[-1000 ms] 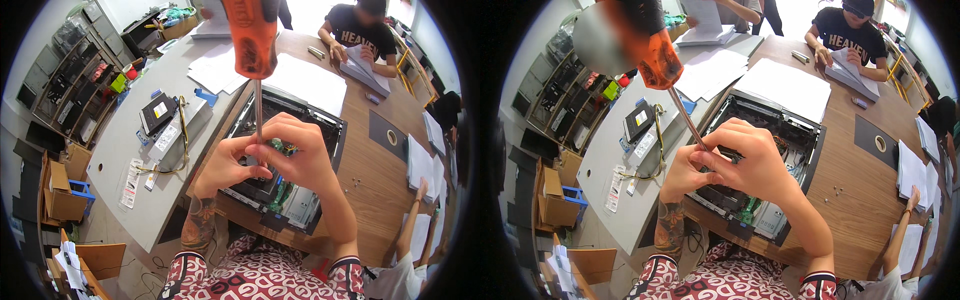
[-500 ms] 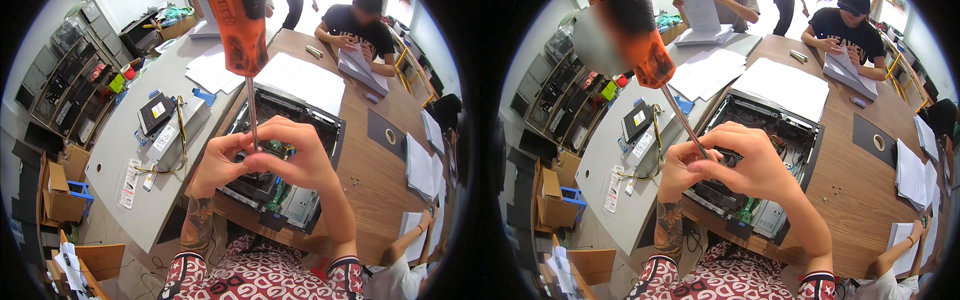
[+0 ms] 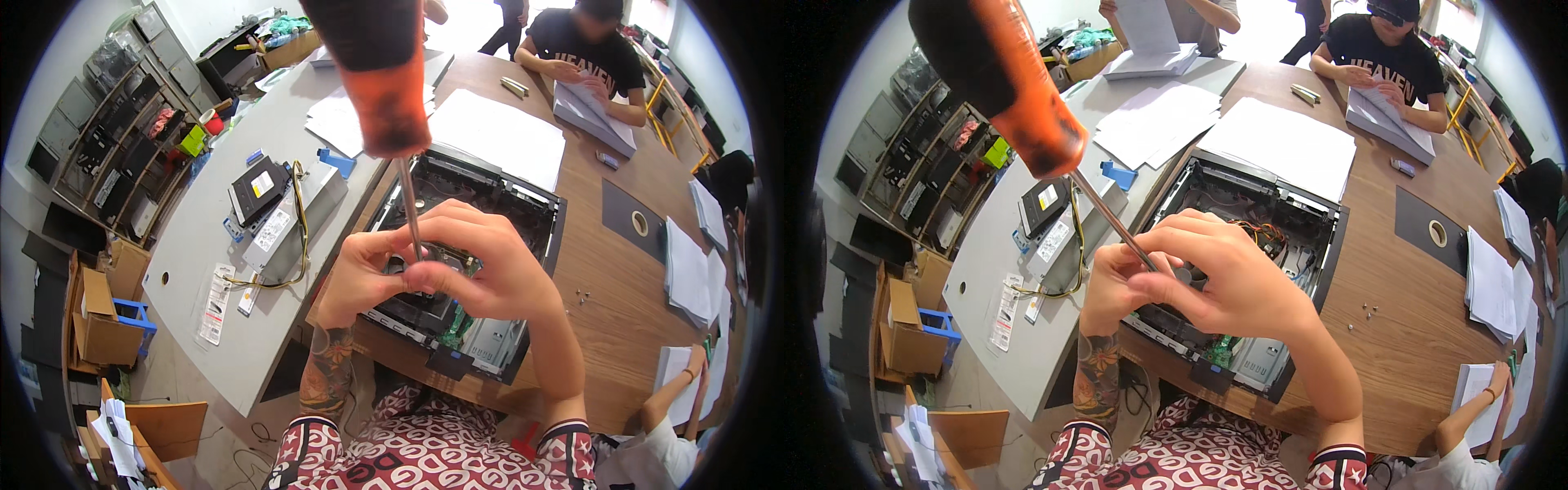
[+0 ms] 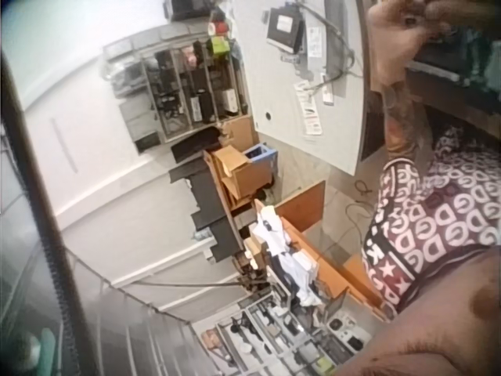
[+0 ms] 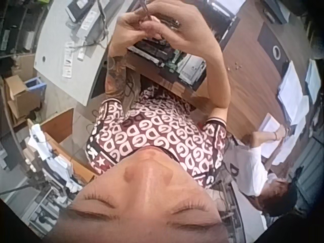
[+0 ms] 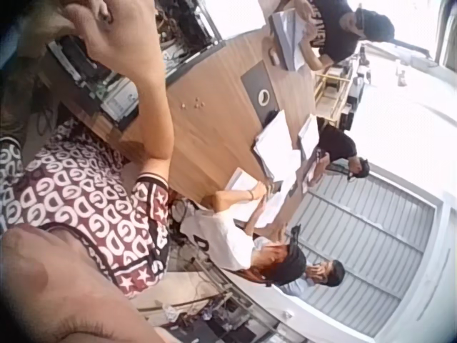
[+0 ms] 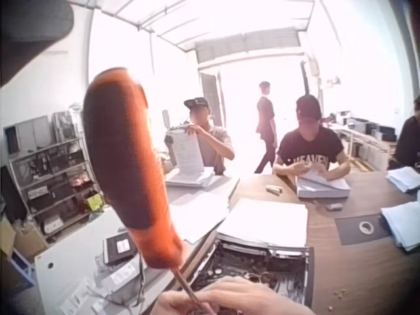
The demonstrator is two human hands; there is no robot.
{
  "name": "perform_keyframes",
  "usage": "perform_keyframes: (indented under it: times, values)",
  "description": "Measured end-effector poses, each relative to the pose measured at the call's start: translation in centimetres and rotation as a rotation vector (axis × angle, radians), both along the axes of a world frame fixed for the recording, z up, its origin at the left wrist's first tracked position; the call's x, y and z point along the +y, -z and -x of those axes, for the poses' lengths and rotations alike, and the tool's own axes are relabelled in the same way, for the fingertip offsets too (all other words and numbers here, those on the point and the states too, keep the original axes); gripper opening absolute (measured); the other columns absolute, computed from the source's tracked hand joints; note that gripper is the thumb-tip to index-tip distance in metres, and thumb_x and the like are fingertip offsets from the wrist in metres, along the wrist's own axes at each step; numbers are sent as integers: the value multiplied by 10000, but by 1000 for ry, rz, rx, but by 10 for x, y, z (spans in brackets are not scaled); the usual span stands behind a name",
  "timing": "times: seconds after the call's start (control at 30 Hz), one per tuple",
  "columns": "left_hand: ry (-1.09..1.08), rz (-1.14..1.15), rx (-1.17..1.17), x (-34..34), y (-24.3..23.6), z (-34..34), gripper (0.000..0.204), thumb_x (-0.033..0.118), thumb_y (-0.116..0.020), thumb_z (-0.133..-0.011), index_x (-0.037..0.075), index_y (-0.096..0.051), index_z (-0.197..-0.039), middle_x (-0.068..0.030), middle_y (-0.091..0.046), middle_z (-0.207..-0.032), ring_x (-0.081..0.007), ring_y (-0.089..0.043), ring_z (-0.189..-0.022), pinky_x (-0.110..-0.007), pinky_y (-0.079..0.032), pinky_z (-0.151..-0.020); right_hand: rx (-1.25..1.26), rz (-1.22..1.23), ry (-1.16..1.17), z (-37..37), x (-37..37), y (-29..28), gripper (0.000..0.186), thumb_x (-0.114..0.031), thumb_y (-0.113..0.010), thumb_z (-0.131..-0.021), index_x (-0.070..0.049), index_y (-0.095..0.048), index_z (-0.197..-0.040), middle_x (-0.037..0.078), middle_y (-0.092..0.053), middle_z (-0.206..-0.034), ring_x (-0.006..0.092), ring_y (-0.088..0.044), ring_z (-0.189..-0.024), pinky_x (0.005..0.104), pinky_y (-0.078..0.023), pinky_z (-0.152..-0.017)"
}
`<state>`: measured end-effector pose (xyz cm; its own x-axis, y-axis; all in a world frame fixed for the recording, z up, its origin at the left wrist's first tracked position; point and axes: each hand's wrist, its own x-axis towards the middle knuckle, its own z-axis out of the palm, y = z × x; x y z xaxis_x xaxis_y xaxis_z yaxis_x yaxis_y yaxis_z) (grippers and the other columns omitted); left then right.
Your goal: The person uses a screwdriver to tighten or loosen screws on the internal components of a computer case, specifically around the cooling fan area, and handles internal plastic shrouds and connectors.
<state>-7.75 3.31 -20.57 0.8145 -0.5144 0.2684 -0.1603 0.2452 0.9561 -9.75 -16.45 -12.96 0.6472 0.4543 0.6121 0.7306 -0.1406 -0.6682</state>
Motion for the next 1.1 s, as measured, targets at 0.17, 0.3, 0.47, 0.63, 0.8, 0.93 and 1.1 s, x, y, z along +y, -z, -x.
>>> perform_keyframes:
  times: [0.17, 0.3, 0.47, 0.63, 0.8, 0.93, 1.1]
  values:
    - [-19, -96, -49, -5, -16, 4, 339, -1, -762, -789, -26, -666, -1113, -71, -670, -1028, -116, -596, -976, -310, -478, -892, 47, 43, 100, -5, 0, 8, 174, -36, -738, -784, -4, -711, -953, 104, -687, -859, 238, -646, -817, 328, -503, -746]
    - [62, -143, -93, 5, -16, 8, 254, -48, -649, -860, -50, -656, -1114, -84, -675, -1029, -119, -600, -987, -305, -488, -892, -2, -37, -10, -9, -1, 9, 110, -68, -691, -838, 1, -665, -919, 124, -641, -815, 285, -601, -774, 373, -482, -729]
    - [33, -99, 89, -1, -18, 10, 335, 27, -758, -812, -32, -660, -1127, -78, -674, -906, -133, -621, -891, -317, -497, -844, 56, -34, -154, -7, -9, 8, 107, -70, -666, -863, 7, -670, -938, 122, -648, -837, 283, -613, -792, 363, -485, -737]
    - [11, 53, -19, -15, -4, -1, 445, 72, -839, -743, -38, -641, -1126, -42, -651, -959, -130, -613, -945, -319, -486, -898, 120, -16, -41, -4, -8, 5, 134, -91, -666, -866, -7, -684, -968, 124, -656, -847, 267, -638, -801, 355, -488, -714]
    - [30, -109, -53, -2, -20, 7, 296, 8, -726, -815, -43, -650, -1097, -87, -669, -1038, -172, -614, -1011, -328, -494, -904, 78, -21, -7, -13, 2, 12, 121, -70, -658, -864, -8, -689, -962, 117, -651, -826, 256, -633, -728, 326, -478, -641]
    - [138, -114, -140, 4, -15, 7, 228, -88, -617, -822, -31, -691, -1030, -108, -722, -957, -174, -672, -918, -324, -530, -839, 193, 42, -53, -3, 0, -3, 179, -26, -663, -832, 3, -693, -1006, 90, -643, -798, 180, -627, -740, 305, -470, -646]
    - [21, -149, -42, -8, -22, 5, 156, -9, -756, -747, -8, -713, -897, -76, -722, -812, -148, -688, -816, -294, -546, -768, 213, -10, 32, -6, -13, 14, 379, -66, -738, -766, 25, -636, -1120, 83, -681, -877, 139, -624, -775, 280, -479, -731]
